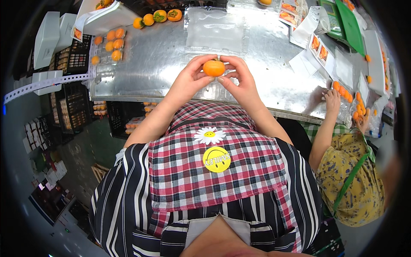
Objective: The person unpacks plastic containers of persimmons, removes the fruit, and places them into new plastic trays. They then arrange the fruit in the trays and place the filled trays into a black crate. The process is repeated with multiple containers.
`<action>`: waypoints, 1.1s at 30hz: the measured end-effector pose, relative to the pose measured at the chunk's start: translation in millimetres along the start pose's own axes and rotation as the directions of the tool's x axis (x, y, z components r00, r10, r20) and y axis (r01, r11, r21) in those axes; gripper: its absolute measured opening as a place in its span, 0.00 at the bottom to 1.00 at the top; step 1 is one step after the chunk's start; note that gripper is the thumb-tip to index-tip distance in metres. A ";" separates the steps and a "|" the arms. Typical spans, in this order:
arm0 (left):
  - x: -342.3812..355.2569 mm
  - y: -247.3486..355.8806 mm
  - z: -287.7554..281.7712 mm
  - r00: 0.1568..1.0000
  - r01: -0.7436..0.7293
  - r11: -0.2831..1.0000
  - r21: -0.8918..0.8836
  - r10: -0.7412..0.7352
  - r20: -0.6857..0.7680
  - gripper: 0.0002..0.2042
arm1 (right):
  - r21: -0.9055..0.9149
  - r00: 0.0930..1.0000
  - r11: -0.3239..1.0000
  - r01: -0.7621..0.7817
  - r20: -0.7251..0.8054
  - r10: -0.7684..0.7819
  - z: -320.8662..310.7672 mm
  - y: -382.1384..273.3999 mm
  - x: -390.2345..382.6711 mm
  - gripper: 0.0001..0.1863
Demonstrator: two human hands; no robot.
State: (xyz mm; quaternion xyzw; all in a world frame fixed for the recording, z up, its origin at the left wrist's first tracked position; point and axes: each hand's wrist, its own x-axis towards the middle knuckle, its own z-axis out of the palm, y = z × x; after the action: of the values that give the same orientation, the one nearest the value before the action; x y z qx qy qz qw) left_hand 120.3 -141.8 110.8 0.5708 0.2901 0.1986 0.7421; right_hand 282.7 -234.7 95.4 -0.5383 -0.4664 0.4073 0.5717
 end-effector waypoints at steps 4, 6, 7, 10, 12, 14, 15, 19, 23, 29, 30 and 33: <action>0.8 -2.7 5.7 1.000 0.005 0.986 0.167 -0.007 0.014 0.25 | -0.080 0.998 0.995 -0.057 -0.031 0.055 -2.5 4.3 2.1 0.19; 1.6 -5.4 7.4 0.999 0.053 0.991 0.123 -0.054 0.001 0.25 | 0.006 0.991 0.992 -0.128 -0.050 0.128 -4.6 10.8 4.0 0.15; 2.1 -7.1 7.4 0.998 0.057 0.988 0.144 -0.059 0.005 0.25 | 0.051 0.985 0.986 -0.161 -0.057 0.164 -5.5 13.4 5.1 0.13; 2.3 -14.3 7.1 0.994 0.104 0.990 0.099 -0.107 0.022 0.24 | 0.078 0.964 0.962 -0.261 -0.021 0.263 -11.4 12.8 7.5 0.10; 3.6 -17.6 4.8 0.981 0.186 0.980 -0.070 -0.182 0.062 0.24 | 0.169 0.941 0.926 -0.337 0.020 0.339 -19.7 20.7 9.1 0.09; 4.1 -18.5 -1.5 0.959 0.274 0.889 -0.366 -0.221 0.180 0.22 | 0.223 0.918 0.893 -0.390 0.022 0.396 -23.7 25.6 7.2 0.10; 4.8 -19.2 -4.0 0.946 0.314 0.808 -0.498 -0.224 0.234 0.22 | 0.234 0.910 0.884 -0.405 0.010 0.415 -24.4 27.0 6.7 0.10; 8.1 -31.8 -10.2 0.925 0.379 0.657 -0.652 -0.250 0.286 0.23 | 0.243 0.926 0.902 -0.358 -0.035 0.377 -23.2 25.3 3.9 0.11; 5.9 -35.3 -11.4 0.908 0.418 0.594 -0.687 -0.279 0.312 0.23 | 0.210 0.982 0.959 -0.188 0.016 0.189 -13.5 22.0 6.0 0.16; -10.1 -38.8 -15.5 0.899 0.438 0.717 -0.542 -0.342 0.274 0.23 | 0.038 0.986 0.987 -0.159 0.065 0.156 3.6 17.9 4.1 0.24; -6.7 -33.1 -21.0 0.897 0.441 0.784 -0.437 -0.368 0.244 0.23 | -0.011 0.968 0.969 -0.248 0.044 0.248 4.0 13.0 2.9 0.24; -1.0 -38.3 -20.3 0.925 0.377 0.904 -0.202 -0.357 0.129 0.22 | -0.087 0.979 0.976 -0.198 0.035 0.202 6.2 33.6 -2.0 0.23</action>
State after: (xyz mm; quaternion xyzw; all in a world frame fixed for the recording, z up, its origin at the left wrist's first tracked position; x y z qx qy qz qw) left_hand 104.9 -137.9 70.5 0.4274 0.3349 0.0610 0.8375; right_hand 277.4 -232.2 61.7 -0.5968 -0.4387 0.4548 0.4944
